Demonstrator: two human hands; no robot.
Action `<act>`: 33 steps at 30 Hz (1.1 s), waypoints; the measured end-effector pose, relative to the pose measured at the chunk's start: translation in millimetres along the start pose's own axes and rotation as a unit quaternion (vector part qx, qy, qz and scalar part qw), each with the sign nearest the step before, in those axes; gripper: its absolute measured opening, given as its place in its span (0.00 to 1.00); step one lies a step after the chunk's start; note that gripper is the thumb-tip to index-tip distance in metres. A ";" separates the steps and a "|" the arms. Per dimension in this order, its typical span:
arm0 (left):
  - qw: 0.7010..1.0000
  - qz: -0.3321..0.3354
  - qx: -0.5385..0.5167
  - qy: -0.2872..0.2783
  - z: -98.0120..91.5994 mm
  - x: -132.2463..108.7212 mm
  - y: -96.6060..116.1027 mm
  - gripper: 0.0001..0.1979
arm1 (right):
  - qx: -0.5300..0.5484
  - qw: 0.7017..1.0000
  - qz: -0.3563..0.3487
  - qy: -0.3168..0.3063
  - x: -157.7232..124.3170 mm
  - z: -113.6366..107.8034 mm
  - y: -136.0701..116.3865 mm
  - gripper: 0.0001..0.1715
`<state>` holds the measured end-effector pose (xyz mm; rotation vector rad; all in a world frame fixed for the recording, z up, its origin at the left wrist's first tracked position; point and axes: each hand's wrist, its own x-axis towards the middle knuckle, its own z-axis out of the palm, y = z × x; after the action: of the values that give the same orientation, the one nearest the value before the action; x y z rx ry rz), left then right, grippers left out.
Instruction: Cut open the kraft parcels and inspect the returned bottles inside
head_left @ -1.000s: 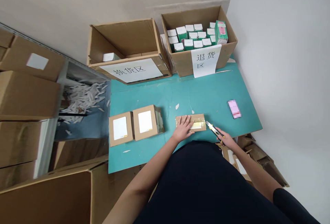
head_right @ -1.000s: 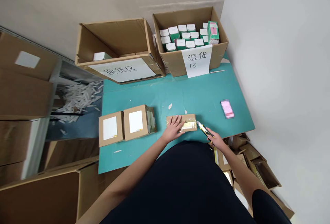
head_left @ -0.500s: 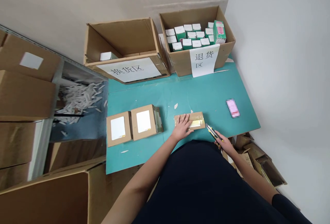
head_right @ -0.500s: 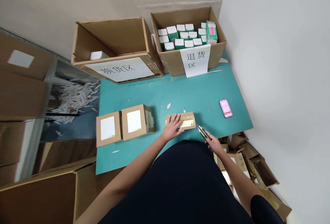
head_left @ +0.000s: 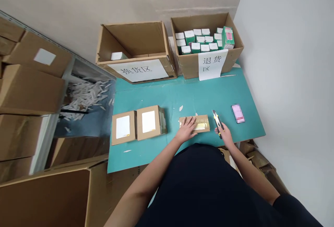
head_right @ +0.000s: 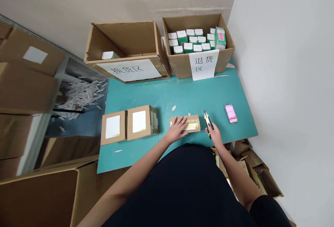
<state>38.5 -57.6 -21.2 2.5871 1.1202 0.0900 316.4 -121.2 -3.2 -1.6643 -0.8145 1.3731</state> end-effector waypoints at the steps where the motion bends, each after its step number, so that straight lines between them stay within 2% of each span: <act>1: 1.000 -0.004 0.007 0.004 -2.0 -2.0 3.0 0.33 | -0.009 1.000 -0.023 -0.003 13.7 5.4 -6.7 0.35; 3: 0.999 -0.035 0.020 0.022 -5.2 -10.3 10.0 0.33 | -0.029 0.997 -0.063 -0.023 43.0 17.2 -21.3 0.32; 6: 0.992 -0.115 0.032 0.046 -8.2 -30.8 17.2 0.28 | -0.079 0.990 -0.097 -0.069 82.9 35.6 -39.3 0.29; 10: 0.975 -0.213 0.028 0.052 -10.5 -53.8 11.0 0.25 | -0.134 0.978 -0.098 -0.122 106.2 47.9 -41.4 0.26; 12: 0.968 -0.244 0.021 0.057 -11.2 -54.2 3.2 0.24 | -0.148 0.978 -0.097 -0.112 100.8 44.6 -31.9 0.25; 14: 0.960 -0.269 0.011 0.070 -12.3 -44.8 -5.7 0.22 | -0.142 0.982 -0.094 -0.083 85.0 37.2 -17.6 0.27; 18: 0.946 -0.312 -0.045 0.075 -20.5 -5.2 -22.5 0.21 | -0.074 0.995 -0.051 -0.038 36.3 28.7 16.0 0.31; 21: 0.921 -0.362 -0.135 0.049 -31.9 23.1 -28.0 0.23 | 0.000 0.999 -0.008 -0.032 6.7 36.3 32.6 0.30; 24: 0.896 -0.388 -0.213 0.048 -40.4 30.4 -19.7 0.25 | 0.051 0.999 -0.003 -0.020 3.9 47.2 29.4 0.28; 27: 0.905 -0.360 -0.219 0.052 -37.9 13.8 3.0 0.36 | 0.062 0.997 -0.042 -0.002 33.6 54.7 5.1 0.27; 30: 0.912 -0.353 -0.208 -0.019 -24.7 -8.7 27.7 0.53 | 0.023 0.995 -0.091 -0.034 83.0 63.6 -28.1 0.27; 33: 0.929 -0.318 -0.180 -0.062 -10.0 -18.4 39.2 0.58 | -0.061 0.988 -0.123 -0.075 128.1 78.7 -52.9 0.27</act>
<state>51.5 -93.3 1.8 1.7897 1.6516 -0.0185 265.6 28.8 -20.8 -1.5045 -1.1705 1.3077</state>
